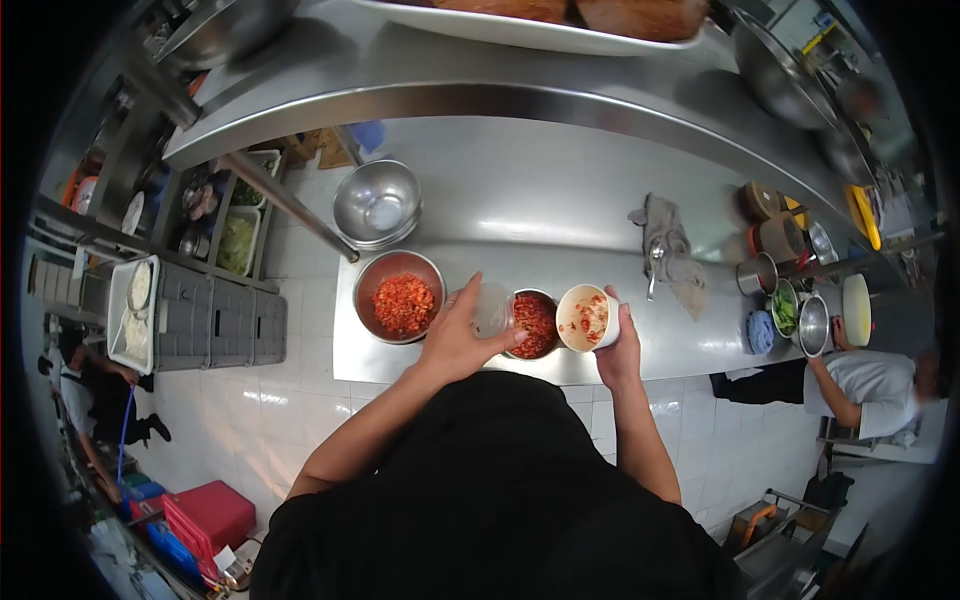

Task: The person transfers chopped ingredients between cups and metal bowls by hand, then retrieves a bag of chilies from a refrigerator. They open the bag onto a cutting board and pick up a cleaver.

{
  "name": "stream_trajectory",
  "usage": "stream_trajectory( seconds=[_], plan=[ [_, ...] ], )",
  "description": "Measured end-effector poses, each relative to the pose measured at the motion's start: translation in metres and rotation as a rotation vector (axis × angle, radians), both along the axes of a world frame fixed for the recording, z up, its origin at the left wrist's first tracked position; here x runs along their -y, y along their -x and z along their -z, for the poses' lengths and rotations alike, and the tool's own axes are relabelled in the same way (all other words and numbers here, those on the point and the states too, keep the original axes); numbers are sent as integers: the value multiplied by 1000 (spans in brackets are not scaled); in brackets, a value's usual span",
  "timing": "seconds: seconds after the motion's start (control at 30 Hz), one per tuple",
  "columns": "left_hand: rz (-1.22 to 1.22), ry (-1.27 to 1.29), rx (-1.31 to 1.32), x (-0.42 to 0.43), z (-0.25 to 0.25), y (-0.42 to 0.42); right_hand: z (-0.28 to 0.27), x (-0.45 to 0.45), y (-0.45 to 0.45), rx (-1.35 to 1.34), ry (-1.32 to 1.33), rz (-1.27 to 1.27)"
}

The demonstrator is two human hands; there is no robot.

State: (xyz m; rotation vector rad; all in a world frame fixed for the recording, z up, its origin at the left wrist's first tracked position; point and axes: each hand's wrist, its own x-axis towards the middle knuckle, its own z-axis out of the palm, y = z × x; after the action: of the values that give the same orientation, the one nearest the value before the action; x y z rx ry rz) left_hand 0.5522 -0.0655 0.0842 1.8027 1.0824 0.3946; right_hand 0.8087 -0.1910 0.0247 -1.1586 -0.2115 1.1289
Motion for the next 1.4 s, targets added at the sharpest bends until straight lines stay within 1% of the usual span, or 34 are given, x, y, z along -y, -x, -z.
stream_trajectory(
  seconds=[0.07,0.1,0.2,0.33,0.37,0.47,0.5,0.6,0.63,0.73,0.77,0.83,0.9,0.97,1.07,1.1,1.2,1.23,1.33,1.37,1.4],
  plan=[
    [54,-106,-50,5,0,-7,18,3,-13,-183,52,9],
    [85,-166,-70,9,0,-11,23,4,-22,-182,57,-83],
    [174,-290,-132,15,3,-25,38,-2,-36,-166,242,-61],
    [257,-467,-232,21,12,-39,50,-21,-53,13,502,-91],
    [263,-493,-246,23,14,-42,56,-26,-56,127,577,-57],
    [272,-540,-280,27,16,-48,55,-31,-66,441,725,-95],
    [271,-538,-285,27,16,-49,41,-31,-63,542,730,-63],
    [261,-538,-251,27,15,-59,42,-24,-79,709,790,-89],
    [258,-539,-230,26,14,-64,41,-21,-83,668,797,-62],
    [260,-537,-237,14,10,-85,33,-4,-93,701,786,-23],
    [233,-537,-231,7,11,-92,36,5,-98,673,721,-8],
    [176,-534,-219,-12,17,-108,32,21,-99,687,701,23],
    [178,-474,-306,-34,24,-123,34,36,-98,707,684,30],
    [187,-411,-379,-48,28,-135,42,52,-93,730,670,14],
    [189,-343,-448,-58,31,-150,77,74,-83,669,582,-42],
    [176,-341,-460,-60,33,-153,82,80,-75,803,578,6],
    [173,-313,-490,-70,48,-158,105,90,-75,1080,443,31],
    [177,-298,-499,-72,54,-157,107,91,-77,1073,436,28],
    [100,-500,-531,-64,65,-149,109,91,-82,1035,430,8],
    [63,-525,-415,-63,65,-139,108,92,-84,1015,436,-7],
    [26,-551,-301,-60,55,-128,105,92,-84,993,440,-23]
  ],
)
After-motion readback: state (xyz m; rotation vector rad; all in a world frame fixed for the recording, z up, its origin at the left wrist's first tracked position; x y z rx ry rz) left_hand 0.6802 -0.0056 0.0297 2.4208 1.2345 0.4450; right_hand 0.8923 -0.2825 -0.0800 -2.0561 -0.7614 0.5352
